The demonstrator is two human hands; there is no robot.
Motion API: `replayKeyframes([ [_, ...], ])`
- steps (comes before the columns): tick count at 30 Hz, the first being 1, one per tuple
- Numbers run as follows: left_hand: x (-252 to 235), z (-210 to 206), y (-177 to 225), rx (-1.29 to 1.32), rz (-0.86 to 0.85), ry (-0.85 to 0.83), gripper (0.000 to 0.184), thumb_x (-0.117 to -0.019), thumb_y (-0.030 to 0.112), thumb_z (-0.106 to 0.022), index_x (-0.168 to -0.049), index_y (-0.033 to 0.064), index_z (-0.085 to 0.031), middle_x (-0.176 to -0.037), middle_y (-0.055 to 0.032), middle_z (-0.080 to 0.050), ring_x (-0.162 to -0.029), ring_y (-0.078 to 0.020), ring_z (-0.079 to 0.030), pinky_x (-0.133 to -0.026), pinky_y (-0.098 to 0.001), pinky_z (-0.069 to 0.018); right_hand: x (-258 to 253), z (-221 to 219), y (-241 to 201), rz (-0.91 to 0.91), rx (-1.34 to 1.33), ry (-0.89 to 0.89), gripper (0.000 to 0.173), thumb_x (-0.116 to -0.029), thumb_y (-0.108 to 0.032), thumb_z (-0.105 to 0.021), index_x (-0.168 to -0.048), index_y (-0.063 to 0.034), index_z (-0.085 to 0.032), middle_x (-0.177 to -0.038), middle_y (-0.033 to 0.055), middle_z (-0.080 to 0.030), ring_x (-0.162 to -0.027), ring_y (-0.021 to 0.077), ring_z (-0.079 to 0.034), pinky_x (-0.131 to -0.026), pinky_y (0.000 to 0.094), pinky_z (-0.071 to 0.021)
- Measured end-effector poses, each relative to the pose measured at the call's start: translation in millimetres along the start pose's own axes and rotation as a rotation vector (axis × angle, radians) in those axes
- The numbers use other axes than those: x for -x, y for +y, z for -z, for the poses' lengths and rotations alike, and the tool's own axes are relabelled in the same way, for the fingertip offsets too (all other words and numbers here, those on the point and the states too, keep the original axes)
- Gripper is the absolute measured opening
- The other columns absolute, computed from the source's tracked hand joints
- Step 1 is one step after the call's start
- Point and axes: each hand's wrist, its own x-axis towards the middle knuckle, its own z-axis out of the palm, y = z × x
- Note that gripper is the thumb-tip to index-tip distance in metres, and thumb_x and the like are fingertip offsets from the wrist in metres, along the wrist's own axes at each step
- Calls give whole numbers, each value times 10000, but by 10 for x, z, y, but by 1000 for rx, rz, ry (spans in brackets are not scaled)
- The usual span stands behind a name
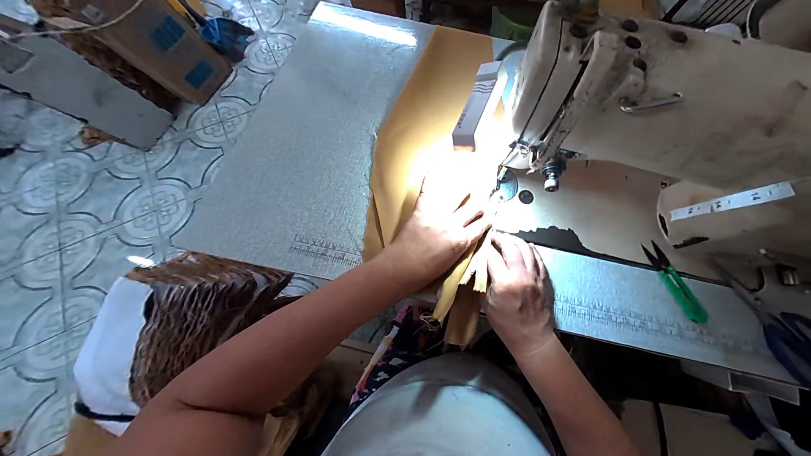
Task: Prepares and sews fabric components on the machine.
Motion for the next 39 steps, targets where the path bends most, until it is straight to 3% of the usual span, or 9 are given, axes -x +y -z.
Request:
replayKeyframes([
  [11,10,-51,-14,-4,-26,76,346,-999,65,-553,-1222,243,-749,-1302,-49,-703,-1333,-375,-570,-1071,-799,-266,4,16,-11,-11,-17,-9,224,-948,-153,-592,-1032,-102,-793,-1242,83,-727,-1199,297,-664,-1061,508,-485],
  [21,-8,-16,3,-16,-27,51,345,-996,58,-564,-1217,243,-752,-1294,-57,-705,-1341,-379,-561,-1077,-809,-239,8,11,3,-11,-46,-8,224,-948,-157,-598,-1049,-103,-792,-1256,93,-718,-1215,307,-652,-1069,525,-475],
  [33,28,-107,12,-55,14,132,326,-982,34,-561,-1184,195,-760,-1321,-59,-697,-1314,-383,-587,-1073,-809,-256,2,11,4,-9,-41,0,208,-944,-164,-608,-1021,-111,-794,-1192,88,-741,-1184,305,-668,-1055,515,-484],
  [39,37,-127,16,-54,0,153,333,-989,63,-564,-1209,220,-758,-1301,-60,-706,-1315,-381,-583,-1073,-811,-242,-6,18,-5,-12,-39,7,206,-934,-130,-606,-1015,-105,-794,-1190,87,-740,-1178,306,-667,-1054,510,-482],
])
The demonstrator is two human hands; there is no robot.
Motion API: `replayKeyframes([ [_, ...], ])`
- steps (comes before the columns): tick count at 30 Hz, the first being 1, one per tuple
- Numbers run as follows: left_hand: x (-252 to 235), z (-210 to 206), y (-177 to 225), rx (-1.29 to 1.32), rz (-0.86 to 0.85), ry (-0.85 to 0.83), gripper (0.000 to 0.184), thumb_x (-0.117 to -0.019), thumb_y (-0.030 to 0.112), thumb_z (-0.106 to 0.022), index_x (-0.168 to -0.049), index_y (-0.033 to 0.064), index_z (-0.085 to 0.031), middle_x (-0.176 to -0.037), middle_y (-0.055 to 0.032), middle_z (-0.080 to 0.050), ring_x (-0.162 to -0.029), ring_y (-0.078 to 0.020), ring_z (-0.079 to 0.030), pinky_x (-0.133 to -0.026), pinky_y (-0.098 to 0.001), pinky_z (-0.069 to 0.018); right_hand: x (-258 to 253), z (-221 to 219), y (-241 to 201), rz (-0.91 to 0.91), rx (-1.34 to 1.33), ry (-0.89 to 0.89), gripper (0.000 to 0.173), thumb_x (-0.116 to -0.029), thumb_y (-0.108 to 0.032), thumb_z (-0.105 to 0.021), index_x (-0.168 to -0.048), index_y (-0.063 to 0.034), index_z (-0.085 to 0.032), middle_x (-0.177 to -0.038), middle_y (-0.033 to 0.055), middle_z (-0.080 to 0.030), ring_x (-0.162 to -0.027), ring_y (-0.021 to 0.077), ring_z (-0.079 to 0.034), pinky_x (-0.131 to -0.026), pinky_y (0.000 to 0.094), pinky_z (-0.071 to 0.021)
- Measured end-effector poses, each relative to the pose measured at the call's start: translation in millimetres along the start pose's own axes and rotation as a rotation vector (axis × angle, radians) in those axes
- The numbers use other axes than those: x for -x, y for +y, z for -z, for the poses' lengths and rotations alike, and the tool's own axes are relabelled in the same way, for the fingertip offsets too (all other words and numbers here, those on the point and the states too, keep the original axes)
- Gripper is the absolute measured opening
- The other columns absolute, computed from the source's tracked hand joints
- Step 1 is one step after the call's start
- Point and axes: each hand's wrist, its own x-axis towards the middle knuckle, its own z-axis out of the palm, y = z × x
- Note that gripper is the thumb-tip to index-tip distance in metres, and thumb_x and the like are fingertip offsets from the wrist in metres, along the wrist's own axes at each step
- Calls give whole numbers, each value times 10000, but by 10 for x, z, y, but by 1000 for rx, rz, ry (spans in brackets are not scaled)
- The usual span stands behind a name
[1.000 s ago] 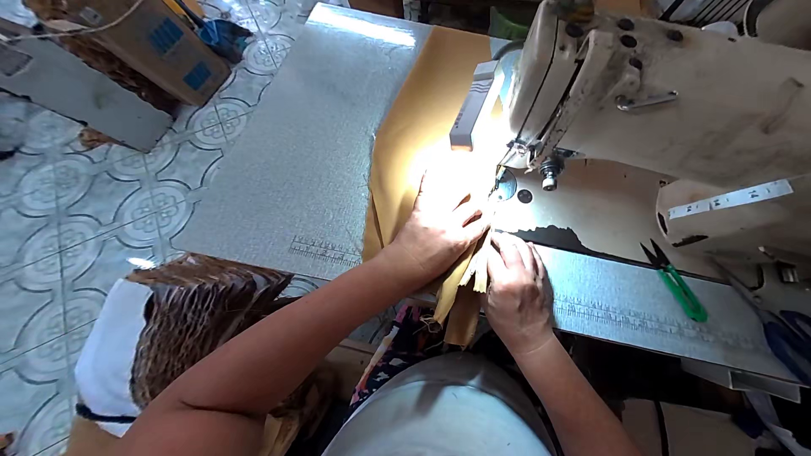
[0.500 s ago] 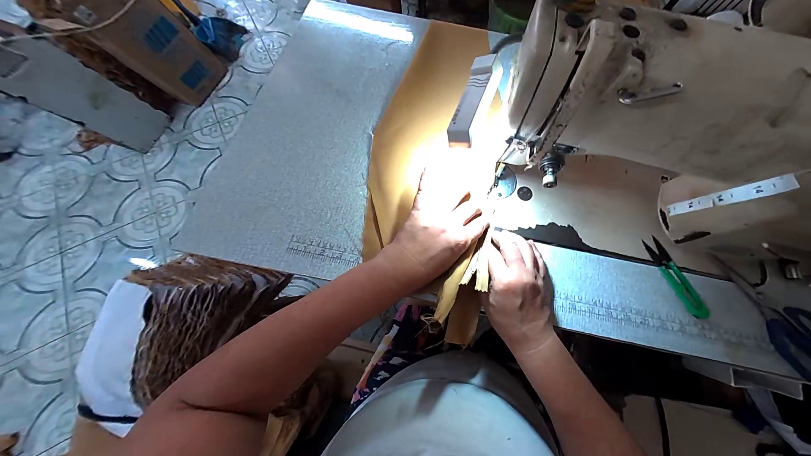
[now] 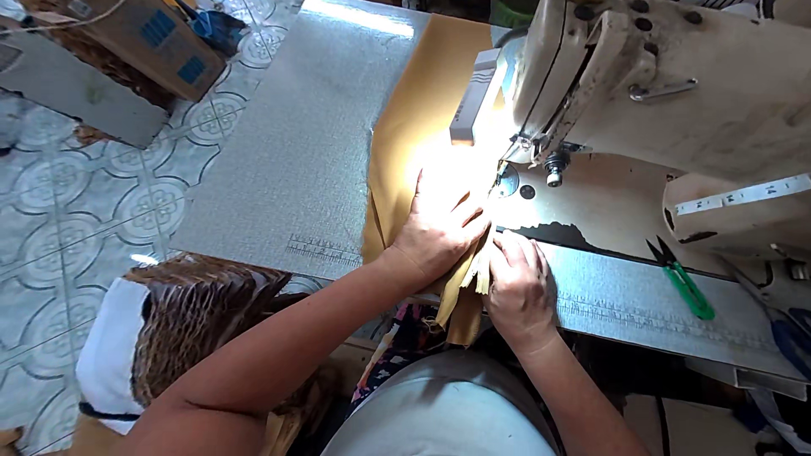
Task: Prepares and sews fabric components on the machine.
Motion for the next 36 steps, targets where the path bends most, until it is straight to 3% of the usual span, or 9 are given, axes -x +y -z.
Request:
replayKeyframes([
  [7,-6,-17,7,13,7,-29,344,-988,64,-566,-1225,234,-748,-1319,-54,-696,-1324,-377,-577,-1069,-818,-245,-15,31,25,-4,-38,-25,209,-946,-128,-605,-1033,-106,-794,-1186,83,-741,-1176,297,-668,-1041,507,-492],
  [10,5,-29,4,20,-4,-28,358,-978,53,-576,-1240,230,-744,-1344,-55,-683,-1337,-379,-565,-1072,-813,-232,-201,146,171,-10,-142,-63,212,-922,-70,-611,-1020,-90,-798,-1064,85,-757,-1028,262,-709,-872,422,-578],
  [11,6,-28,6,22,-4,-28,358,-978,55,-580,-1242,233,-744,-1346,-55,-681,-1337,-380,-563,-1070,-812,-237,-290,178,239,-13,-159,-79,228,-931,-55,-609,-1064,-91,-791,-1061,100,-747,-1002,263,-710,-846,402,-587],
  [13,0,-22,5,25,-4,-34,360,-971,47,-590,-1242,228,-743,-1337,-70,-683,-1331,-391,-564,-1070,-816,-235,-450,182,348,6,-122,-127,279,-950,-62,-621,-1186,-118,-759,-1133,127,-709,-1048,286,-697,-846,414,-590],
  [18,-65,-37,-81,14,-6,-28,355,-963,41,-591,-1229,219,-742,-1344,-68,-676,-1340,-378,-555,-1088,-793,-246,-604,17,423,83,12,-150,304,-964,-81,-609,-1224,-157,-746,-1090,121,-687,-1028,324,-667,-742,436,-570],
  [24,-206,-85,-217,39,-36,-35,351,-964,39,-590,-1242,197,-735,-1341,-78,-666,-1343,-391,-534,-1095,-785,-244,-690,-70,459,58,38,-133,317,-992,-73,-579,-1262,-139,-731,-1066,158,-683,-1045,347,-667,-781,448,-573],
  [32,-234,-153,-237,52,-20,1,368,-963,54,-568,-1248,216,-736,-1347,-62,-669,-1318,-360,-551,-1074,-699,-320,-686,-119,445,30,42,-79,336,-998,-93,-578,-1296,-161,-719,-1082,156,-695,-1053,338,-672,-800,439,-574],
  [36,-234,-154,-235,72,-14,8,366,-967,57,-558,-1245,213,-738,-1349,-51,-670,-1323,-348,-552,-1078,-699,-318,-677,-126,445,30,45,-63,325,-1000,-101,-580,-1285,-160,-725,-1082,149,-697,-1044,332,-675,-788,430,-577],
])
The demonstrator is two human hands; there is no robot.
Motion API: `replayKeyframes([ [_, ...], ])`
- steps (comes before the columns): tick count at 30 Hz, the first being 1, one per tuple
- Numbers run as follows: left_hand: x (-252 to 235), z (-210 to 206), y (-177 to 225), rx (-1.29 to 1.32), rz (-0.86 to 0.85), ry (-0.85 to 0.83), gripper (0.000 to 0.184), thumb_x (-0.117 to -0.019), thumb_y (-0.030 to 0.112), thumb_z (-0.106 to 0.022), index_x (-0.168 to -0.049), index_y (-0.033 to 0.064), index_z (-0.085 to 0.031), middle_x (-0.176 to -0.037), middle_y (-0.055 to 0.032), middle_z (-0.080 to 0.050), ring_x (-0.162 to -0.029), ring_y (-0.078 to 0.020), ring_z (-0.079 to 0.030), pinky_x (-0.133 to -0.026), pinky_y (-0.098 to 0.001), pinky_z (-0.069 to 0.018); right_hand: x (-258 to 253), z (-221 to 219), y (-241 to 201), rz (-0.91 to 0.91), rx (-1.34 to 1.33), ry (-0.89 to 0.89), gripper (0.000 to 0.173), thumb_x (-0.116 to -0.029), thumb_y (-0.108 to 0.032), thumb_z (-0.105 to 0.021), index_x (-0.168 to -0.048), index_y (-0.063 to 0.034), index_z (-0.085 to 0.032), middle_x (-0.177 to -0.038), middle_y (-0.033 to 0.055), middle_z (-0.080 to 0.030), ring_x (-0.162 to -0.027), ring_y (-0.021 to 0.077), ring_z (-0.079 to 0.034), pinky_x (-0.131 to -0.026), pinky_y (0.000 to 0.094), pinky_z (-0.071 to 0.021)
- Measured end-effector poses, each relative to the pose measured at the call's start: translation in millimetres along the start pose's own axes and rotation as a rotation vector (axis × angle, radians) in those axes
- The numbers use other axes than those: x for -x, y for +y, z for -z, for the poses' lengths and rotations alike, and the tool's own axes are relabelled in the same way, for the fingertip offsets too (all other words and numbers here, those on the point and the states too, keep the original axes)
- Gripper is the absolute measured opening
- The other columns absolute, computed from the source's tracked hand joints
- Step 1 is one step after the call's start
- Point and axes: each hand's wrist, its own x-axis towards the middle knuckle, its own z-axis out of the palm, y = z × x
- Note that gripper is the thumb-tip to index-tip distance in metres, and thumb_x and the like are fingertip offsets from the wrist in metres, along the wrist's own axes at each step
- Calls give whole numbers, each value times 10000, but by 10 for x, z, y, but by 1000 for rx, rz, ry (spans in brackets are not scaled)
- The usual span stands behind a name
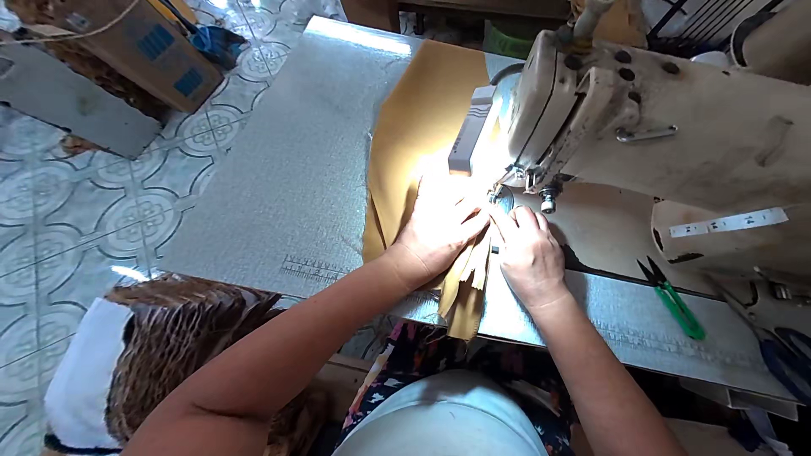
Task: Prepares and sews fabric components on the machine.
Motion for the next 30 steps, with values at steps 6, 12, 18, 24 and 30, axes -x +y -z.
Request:
replayKeyframes([
  [6,-1,1,-2,21,13,5,362,-979,60,-555,-1249,215,-740,-1342,-61,-674,-1307,-370,-564,-1065,-737,-304,10,0,-1,-9,0,-12,305,-999,-110,-584,-1263,-142,-733,-1096,149,-699,-1050,345,-674,-782,439,-582],
  [12,-29,-9,-27,13,13,-7,375,-958,49,-571,-1247,215,-742,-1348,-66,-663,-1291,-370,-563,-1050,-724,-320,-1,3,-7,-14,0,-20,314,-999,-109,-578,-1277,-130,-723,-1106,153,-699,-1055,345,-672,-792,441,-579],
  [18,-72,4,-52,26,41,-43,395,-979,73,-544,-1291,238,-722,-1400,-34,-637,-1333,-353,-526,-1046,-684,-334,45,68,-20,-74,-53,-51,334,-999,-76,-571,-1297,-133,-712,-1128,140,-691,-1084,338,-661,-828,448,-576],
  [24,-80,-15,-116,66,2,2,388,-986,64,-531,-1272,237,-727,-1383,-47,-651,-1316,-366,-547,-1030,-701,-337,562,196,-159,-2,-210,23,223,-910,-78,-620,-1008,-142,-810,-1046,64,-755,-1041,263,-690,-883,398,-567],
  [30,83,177,-7,108,-172,-108,338,-995,24,-518,-1214,148,-744,-1287,-81,-697,-1327,-303,-576,-1032,-503,-504,694,167,-199,64,-148,63,218,-930,-105,-622,-1015,-166,-813,-1105,47,-763,-1056,252,-700,-918,394,-563],
])
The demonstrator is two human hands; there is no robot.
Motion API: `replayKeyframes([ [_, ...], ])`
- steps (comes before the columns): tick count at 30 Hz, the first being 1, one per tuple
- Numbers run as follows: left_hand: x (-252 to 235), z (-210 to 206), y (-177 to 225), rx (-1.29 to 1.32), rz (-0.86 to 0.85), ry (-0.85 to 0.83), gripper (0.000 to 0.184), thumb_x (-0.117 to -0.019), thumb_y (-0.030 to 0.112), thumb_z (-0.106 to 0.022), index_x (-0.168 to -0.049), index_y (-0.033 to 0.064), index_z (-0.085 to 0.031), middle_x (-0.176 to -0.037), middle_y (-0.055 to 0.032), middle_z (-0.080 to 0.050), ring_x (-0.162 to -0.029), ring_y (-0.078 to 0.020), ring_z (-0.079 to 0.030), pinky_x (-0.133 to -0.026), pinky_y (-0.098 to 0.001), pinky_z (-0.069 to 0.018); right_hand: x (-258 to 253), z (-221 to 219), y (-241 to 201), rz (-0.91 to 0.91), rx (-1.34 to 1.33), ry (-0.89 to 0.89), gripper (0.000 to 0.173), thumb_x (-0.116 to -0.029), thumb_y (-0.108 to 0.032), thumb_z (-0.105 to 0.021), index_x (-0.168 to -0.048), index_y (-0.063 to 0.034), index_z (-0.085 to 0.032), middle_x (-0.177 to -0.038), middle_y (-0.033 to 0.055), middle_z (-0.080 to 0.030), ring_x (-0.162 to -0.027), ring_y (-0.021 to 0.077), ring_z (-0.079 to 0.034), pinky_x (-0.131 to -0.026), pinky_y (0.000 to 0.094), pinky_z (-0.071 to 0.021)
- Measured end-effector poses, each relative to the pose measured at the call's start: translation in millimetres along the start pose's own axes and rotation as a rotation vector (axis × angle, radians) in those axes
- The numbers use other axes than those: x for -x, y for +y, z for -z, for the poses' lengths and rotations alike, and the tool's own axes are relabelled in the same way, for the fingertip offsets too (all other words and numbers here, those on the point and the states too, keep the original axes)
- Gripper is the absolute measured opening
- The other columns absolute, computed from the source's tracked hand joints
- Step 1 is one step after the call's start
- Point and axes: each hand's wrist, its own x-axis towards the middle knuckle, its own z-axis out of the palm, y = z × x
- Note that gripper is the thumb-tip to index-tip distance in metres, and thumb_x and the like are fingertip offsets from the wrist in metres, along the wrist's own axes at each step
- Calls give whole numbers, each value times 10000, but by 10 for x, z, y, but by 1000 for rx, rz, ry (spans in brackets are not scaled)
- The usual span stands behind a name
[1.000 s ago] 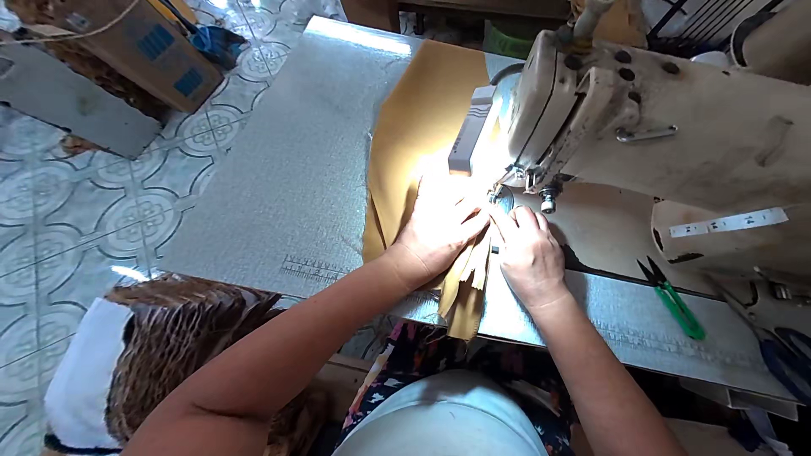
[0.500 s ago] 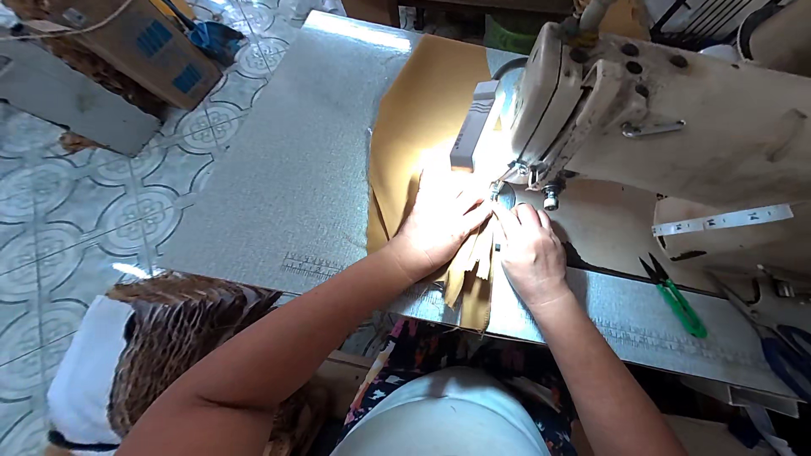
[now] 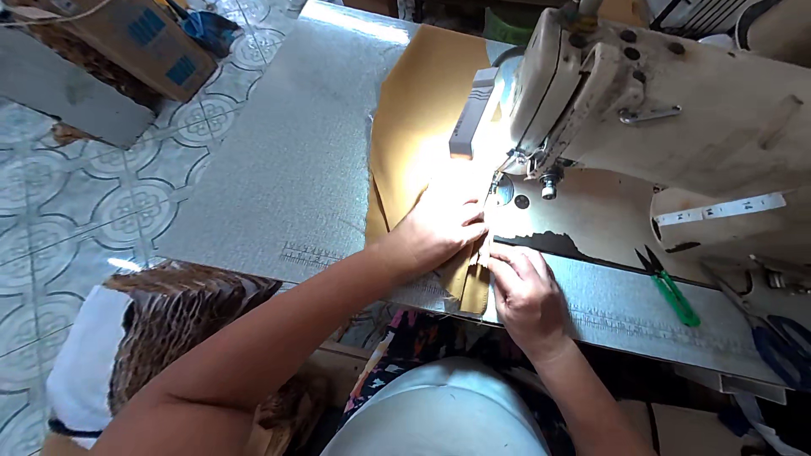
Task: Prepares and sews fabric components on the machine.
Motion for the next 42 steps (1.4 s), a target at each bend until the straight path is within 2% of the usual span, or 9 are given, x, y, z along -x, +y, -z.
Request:
replayKeyframes([
  [6,125,-12,98,20,-1,40,289,-994,85,-552,-1143,206,-768,-1237,8,-732,-1279,-248,-617,-925,-532,-504,7,5,26,72,4,3,206,-935,-114,-621,-1010,-156,-808,-1077,50,-769,-1029,264,-709,-924,429,-558],
  [13,189,-26,59,36,-38,46,272,-1004,81,-543,-1095,206,-768,-1217,29,-741,-1246,-238,-646,-919,-566,-521,13,15,20,142,2,-13,224,-954,-112,-597,-1025,-161,-804,-1077,41,-773,-1000,255,-712,-861,402,-571],
  [22,230,-17,86,49,-12,11,304,-994,63,-541,-1147,216,-754,-1275,24,-717,-1289,-246,-619,-963,-618,-485,26,47,-6,174,22,-28,235,-968,-88,-574,-1006,-143,-799,-1068,32,-779,-1015,234,-721,-870,367,-576],
  [24,198,-15,47,57,-7,10,311,-990,59,-544,-1164,212,-751,-1283,25,-714,-1294,-242,-611,-951,-584,-483,-10,39,-7,157,51,-38,234,-964,-87,-579,-1022,-142,-800,-1068,31,-778,-999,235,-721,-849,362,-579],
  [26,137,-21,-40,70,-22,9,329,-994,46,-531,-1191,198,-746,-1289,14,-708,-1305,-246,-598,-999,-544,-492,-69,16,5,136,73,-44,230,-956,-93,-593,-1038,-140,-803,-1086,31,-776,-1009,236,-725,-845,366,-588],
  [29,2,-27,-184,77,-56,34,323,-1001,27,-511,-1168,170,-747,-1263,-19,-718,-1305,-277,-595,-1047,-547,-467,-165,-34,45,116,58,-39,223,-959,-79,-596,-1036,-118,-802,-1097,46,-767,-1002,243,-706,-826,379,-575],
  [31,-88,-57,-268,71,-67,46,326,-1007,6,-496,-1155,153,-747,-1249,-41,-722,-1302,-296,-591,-1067,-530,-452,-212,-75,74,111,61,-20,223,-950,-69,-601,-1042,-111,-800,-1126,62,-763,-1058,265,-712,-865,406,-585],
  [36,-211,-65,-348,57,-92,65,311,-994,-13,-500,-1112,126,-752,-1204,-66,-732,-1321,-333,-566,-1077,-578,-415,-254,-146,101,87,85,9,227,-938,-66,-620,-1081,-107,-791,-1158,75,-752,-1084,292,-698,-885,427,-572],
  [42,-149,-60,-282,7,-141,33,304,-984,-37,-514,-1113,109,-747,-1163,-75,-727,-1225,-294,-629,-1006,-448,-515,-214,-142,99,73,63,10,207,-944,-81,-623,-1065,-102,-790,-1160,88,-746,-1103,292,-687,-912,434,-561],
])
